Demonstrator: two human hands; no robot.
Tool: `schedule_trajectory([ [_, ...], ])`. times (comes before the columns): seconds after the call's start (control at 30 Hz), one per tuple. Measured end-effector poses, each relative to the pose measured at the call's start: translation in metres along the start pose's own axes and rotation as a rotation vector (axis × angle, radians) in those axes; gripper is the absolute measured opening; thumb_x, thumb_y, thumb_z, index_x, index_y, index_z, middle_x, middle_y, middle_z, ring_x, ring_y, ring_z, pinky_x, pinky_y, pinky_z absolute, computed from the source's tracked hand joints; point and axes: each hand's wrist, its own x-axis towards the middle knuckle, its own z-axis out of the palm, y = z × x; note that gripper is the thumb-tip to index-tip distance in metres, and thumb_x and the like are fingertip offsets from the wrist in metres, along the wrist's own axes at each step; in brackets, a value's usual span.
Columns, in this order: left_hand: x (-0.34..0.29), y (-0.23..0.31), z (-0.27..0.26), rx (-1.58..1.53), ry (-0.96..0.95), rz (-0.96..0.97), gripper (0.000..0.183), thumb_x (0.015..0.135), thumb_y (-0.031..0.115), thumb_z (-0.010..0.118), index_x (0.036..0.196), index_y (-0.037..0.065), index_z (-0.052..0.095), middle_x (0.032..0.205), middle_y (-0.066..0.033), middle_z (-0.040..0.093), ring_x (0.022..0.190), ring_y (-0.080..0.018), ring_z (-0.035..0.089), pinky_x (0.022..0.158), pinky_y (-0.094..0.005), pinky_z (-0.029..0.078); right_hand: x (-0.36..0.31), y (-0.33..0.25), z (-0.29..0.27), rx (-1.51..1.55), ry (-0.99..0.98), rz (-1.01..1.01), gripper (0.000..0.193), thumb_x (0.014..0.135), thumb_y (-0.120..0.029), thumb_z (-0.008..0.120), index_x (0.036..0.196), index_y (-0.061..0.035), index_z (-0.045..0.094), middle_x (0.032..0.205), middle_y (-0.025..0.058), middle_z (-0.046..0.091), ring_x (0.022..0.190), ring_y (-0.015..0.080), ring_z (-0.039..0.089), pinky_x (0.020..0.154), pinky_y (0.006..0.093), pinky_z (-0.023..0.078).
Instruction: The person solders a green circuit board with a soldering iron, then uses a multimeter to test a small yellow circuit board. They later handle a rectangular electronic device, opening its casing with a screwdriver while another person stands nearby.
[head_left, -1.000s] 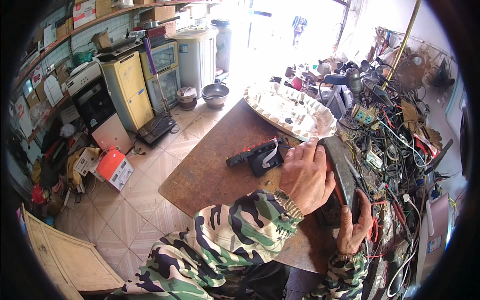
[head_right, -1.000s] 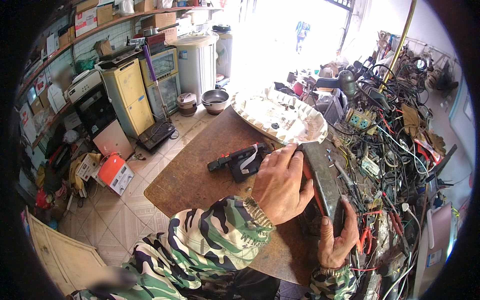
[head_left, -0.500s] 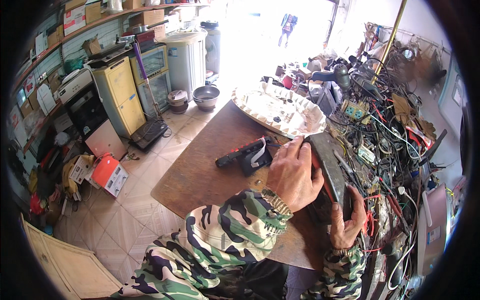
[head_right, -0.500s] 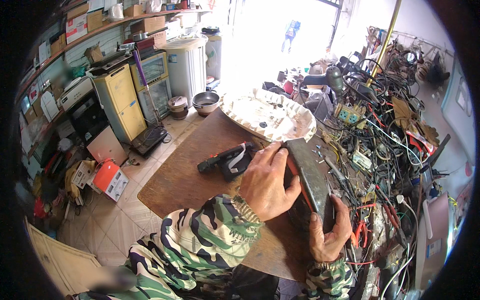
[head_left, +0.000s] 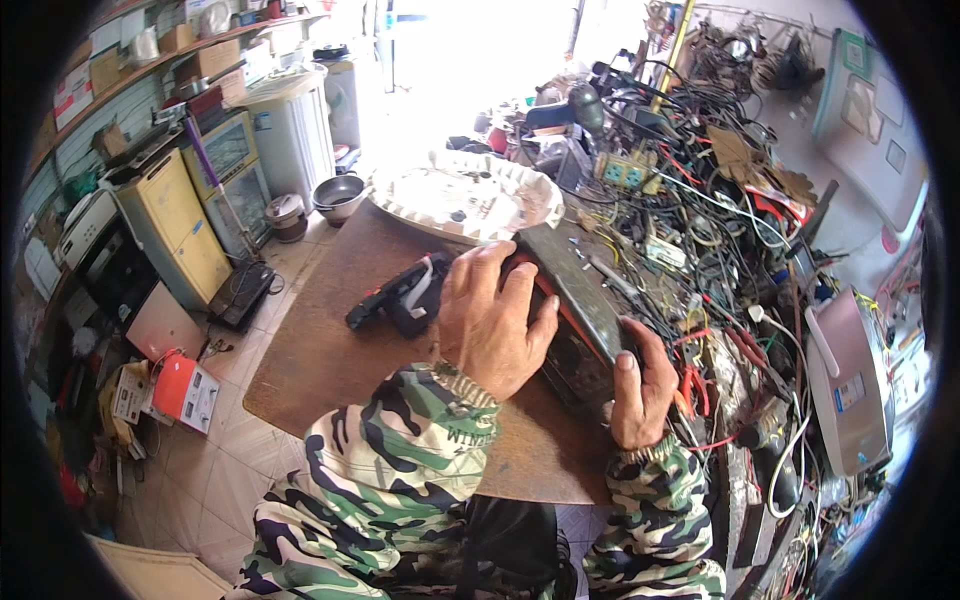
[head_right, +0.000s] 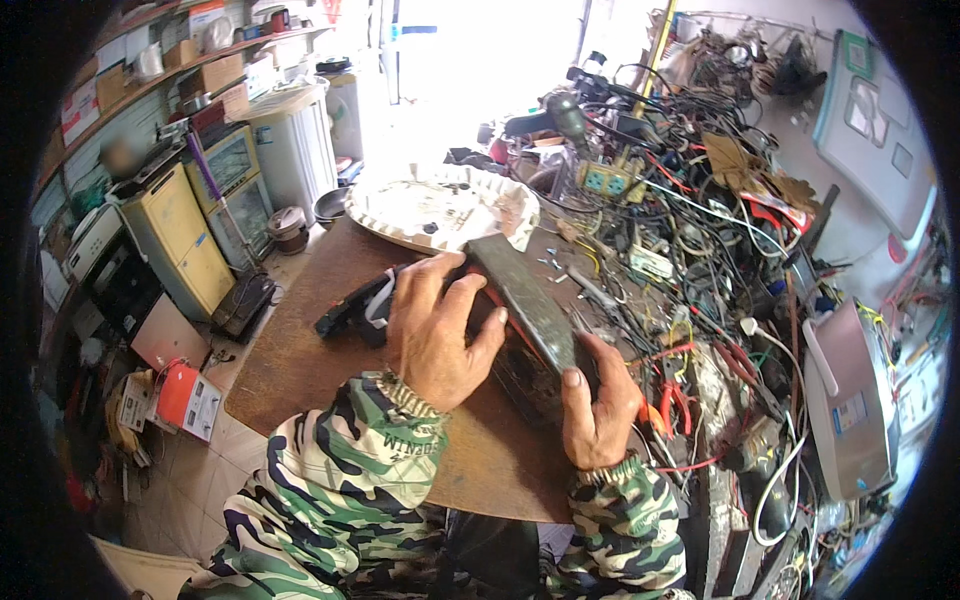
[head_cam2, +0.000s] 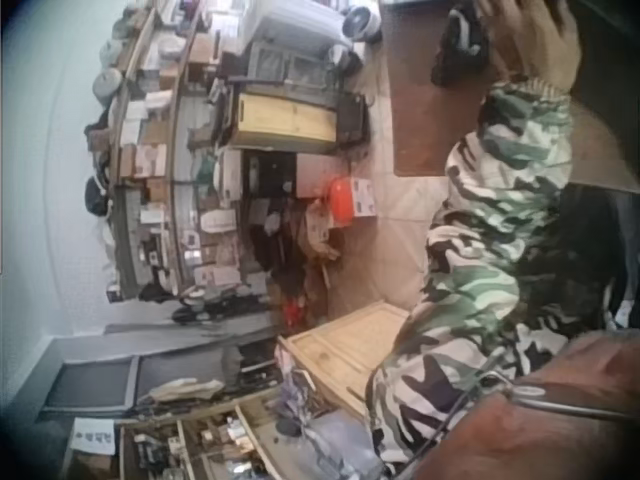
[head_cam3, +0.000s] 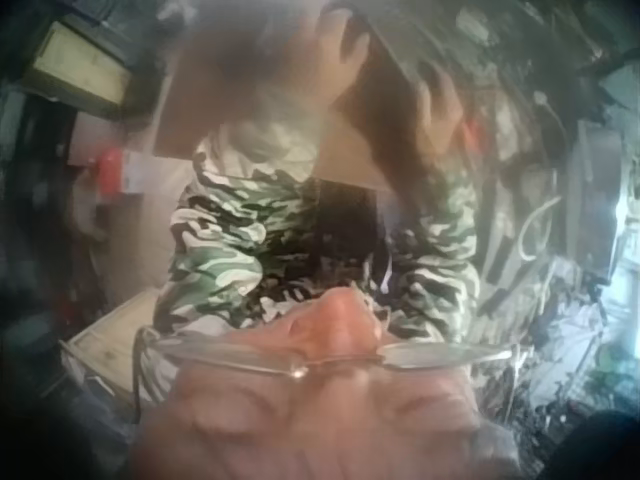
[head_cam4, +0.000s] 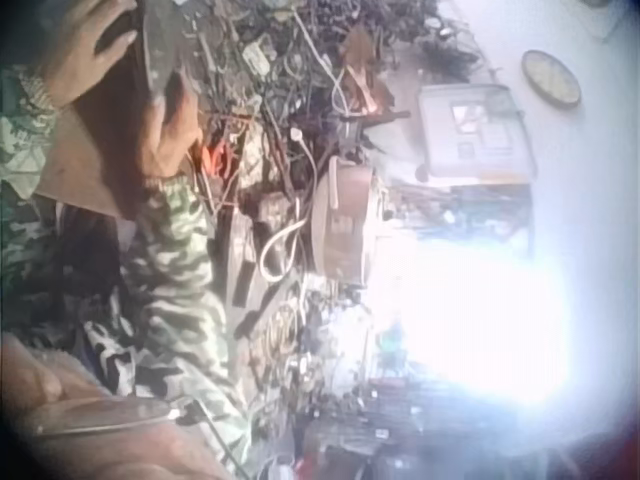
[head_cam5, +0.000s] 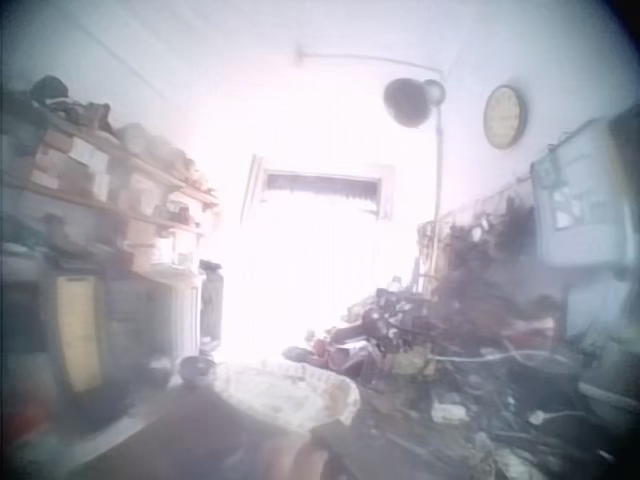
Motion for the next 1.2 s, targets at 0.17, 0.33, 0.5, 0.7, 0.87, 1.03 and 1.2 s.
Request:
schedule_trajectory([
  [0.17,-0.009,0.004,0.004,-0.08,-0.035,0.253,0.029,0.077,0.01,0.078,0.104,0.003,0.07,0.113,-0.0135,0.064,0.107,-0.0352,0.061,0.098,-0.0492,0.049,-0.001,0.005,0.002,0.092,0.03,0.041,0.047,0.101,-0.034,0.06,0.126,0.0066,0.065,0.112,0.0197,0.07,0.105,0.0276,0.068,0.095,0.0369,0.051],
  [0.33,-0.01,0.01,0.007,-0.051,-0.007,0.305,0.03,0.075,0.007,0.077,0.104,0.004,0.072,0.11,-0.0107,0.066,0.108,-0.0325,0.063,0.099,-0.0479,0.05,0.0,0.003,0.0,0.102,0.051,0.085,0.042,0.102,-0.028,0.057,0.125,0.0063,0.065,0.112,0.0189,0.071,0.107,0.0268,0.068,0.096,0.0372,0.05],
  [0.5,-0.008,0.003,0.006,-0.059,-0.047,0.125,0.043,0.078,0.009,0.077,0.117,-0.002,0.063,0.124,-0.0195,0.061,0.118,-0.0408,0.058,0.103,-0.0492,0.048,-0.001,0.002,0.0,0.124,0.06,0.1,0.042,0.102,-0.029,0.057,0.124,0.0059,0.065,0.11,0.0183,0.071,0.105,0.0256,0.067,0.095,0.0368,0.051],
  [0.7,-0.009,-0.004,0.008,-0.063,-0.078,-0.01,0.045,0.081,0.01,0.076,0.121,-0.002,0.06,0.128,-0.021,0.059,0.119,-0.0413,0.055,0.104,-0.0498,0.046,-0.001,-0.001,-0.004,0.074,0.018,0.119,0.049,0.101,-0.038,0.059,0.123,0.006,0.065,0.109,0.0199,0.071,0.103,0.0272,0.069,0.094,0.037,0.051],
  [0.87,-0.006,-0.002,0.006,-0.092,-0.115,-0.037,0.036,0.081,0.008,0.075,0.115,0.0,0.064,0.125,-0.0183,0.06,0.117,-0.0398,0.056,0.102,-0.0484,0.047,-0.001,0.008,-0.002,0.049,0.044,0.019,0.05,0.1,-0.038,0.06,0.123,0.0061,0.065,0.108,0.0213,0.071,0.101,0.0305,0.07,0.092,0.0387,0.052],
  [1.03,-0.01,-0.003,0.009,-0.064,-0.055,0.033,0.035,0.079,0.007,0.076,0.112,0.0,0.067,0.124,-0.0176,0.062,0.115,-0.0388,0.058,0.1,-0.0481,0.049,-0.001,0.001,-0.001,0.056,0.019,0.028,0.047,0.1,-0.034,0.061,0.124,0.0066,0.065,0.11,0.0206,0.071,0.106,0.0288,0.068,0.095,0.0377,0.051],
  [1.2,-0.009,0.002,0.013,-0.017,-0.019,0.189,0.032,0.077,0.01,0.077,0.107,0.005,0.07,0.12,-0.0131,0.064,0.113,-0.0345,0.06,0.098,-0.0473,0.05,-0.001,0.002,-0.002,0.133,0.076,0.091,0.036,0.1,-0.018,0.056,0.124,0.0072,0.066,0.112,0.0162,0.071,0.107,0.0245,0.066,0.098,0.0362,0.049],
])
